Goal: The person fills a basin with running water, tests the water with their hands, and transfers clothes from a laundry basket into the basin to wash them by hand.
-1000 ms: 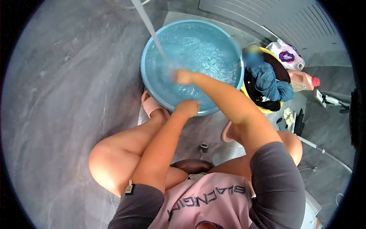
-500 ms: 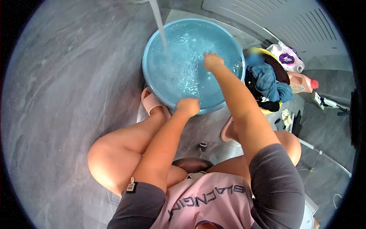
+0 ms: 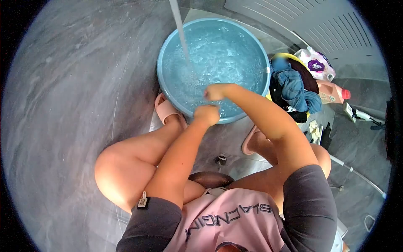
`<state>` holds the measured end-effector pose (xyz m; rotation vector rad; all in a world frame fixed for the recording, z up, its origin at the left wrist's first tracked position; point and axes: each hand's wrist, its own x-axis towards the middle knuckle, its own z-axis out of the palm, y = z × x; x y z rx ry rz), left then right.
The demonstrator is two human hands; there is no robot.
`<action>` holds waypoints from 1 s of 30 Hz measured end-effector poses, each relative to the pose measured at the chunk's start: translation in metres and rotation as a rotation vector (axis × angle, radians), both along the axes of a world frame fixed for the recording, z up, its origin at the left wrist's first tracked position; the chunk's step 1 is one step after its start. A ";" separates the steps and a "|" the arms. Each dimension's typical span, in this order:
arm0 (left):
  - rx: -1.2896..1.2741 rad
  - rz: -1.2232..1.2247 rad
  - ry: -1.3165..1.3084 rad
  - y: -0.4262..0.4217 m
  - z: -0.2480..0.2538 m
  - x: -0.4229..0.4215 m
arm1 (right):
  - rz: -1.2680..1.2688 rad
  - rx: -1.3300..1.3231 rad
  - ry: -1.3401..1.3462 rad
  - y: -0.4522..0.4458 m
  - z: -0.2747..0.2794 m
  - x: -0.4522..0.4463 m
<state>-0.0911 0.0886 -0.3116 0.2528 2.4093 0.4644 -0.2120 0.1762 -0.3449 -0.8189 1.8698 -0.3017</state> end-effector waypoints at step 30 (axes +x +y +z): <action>0.395 0.390 0.595 -0.057 0.294 -0.028 | -1.035 -0.989 0.445 -0.040 0.284 0.040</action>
